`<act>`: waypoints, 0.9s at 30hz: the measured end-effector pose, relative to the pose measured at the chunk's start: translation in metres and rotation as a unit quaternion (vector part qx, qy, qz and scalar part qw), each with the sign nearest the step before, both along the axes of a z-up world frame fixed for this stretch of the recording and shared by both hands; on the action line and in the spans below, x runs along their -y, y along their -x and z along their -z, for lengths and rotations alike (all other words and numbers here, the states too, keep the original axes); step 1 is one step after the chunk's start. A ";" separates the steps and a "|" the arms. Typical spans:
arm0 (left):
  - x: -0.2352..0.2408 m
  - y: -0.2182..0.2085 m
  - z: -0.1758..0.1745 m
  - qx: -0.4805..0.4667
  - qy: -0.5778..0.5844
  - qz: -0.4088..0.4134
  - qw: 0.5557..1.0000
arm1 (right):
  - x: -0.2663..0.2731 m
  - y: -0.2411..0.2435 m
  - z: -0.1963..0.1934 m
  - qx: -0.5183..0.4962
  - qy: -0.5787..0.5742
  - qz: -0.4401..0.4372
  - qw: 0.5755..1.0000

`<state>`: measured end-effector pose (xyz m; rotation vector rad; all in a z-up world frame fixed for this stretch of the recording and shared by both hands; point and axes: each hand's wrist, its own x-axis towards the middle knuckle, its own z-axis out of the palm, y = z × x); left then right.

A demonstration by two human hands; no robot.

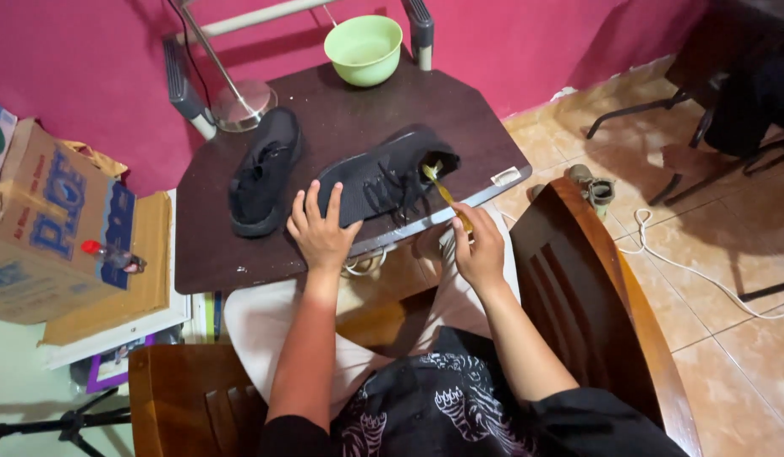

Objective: The person scrubs the exterior and interior of a black shoe using a toothbrush dipped in water from a green bowl. They repeatedly dip the brush and scrub different areas of the shoe, including the sole and inside.

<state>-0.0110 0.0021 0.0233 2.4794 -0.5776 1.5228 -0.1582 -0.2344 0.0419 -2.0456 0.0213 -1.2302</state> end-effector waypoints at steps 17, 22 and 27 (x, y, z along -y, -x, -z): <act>-0.003 -0.002 0.006 -0.027 0.009 0.010 1.000 | 0.001 0.005 -0.024 -0.129 0.026 -0.032 0.991; -0.004 -0.002 0.009 -0.003 0.011 0.005 1.000 | 0.000 0.007 -0.024 -0.161 0.007 -0.040 0.986; -0.003 -0.004 0.010 -0.009 0.015 0.003 1.000 | 0.003 0.004 -0.025 -0.178 0.004 -0.045 0.983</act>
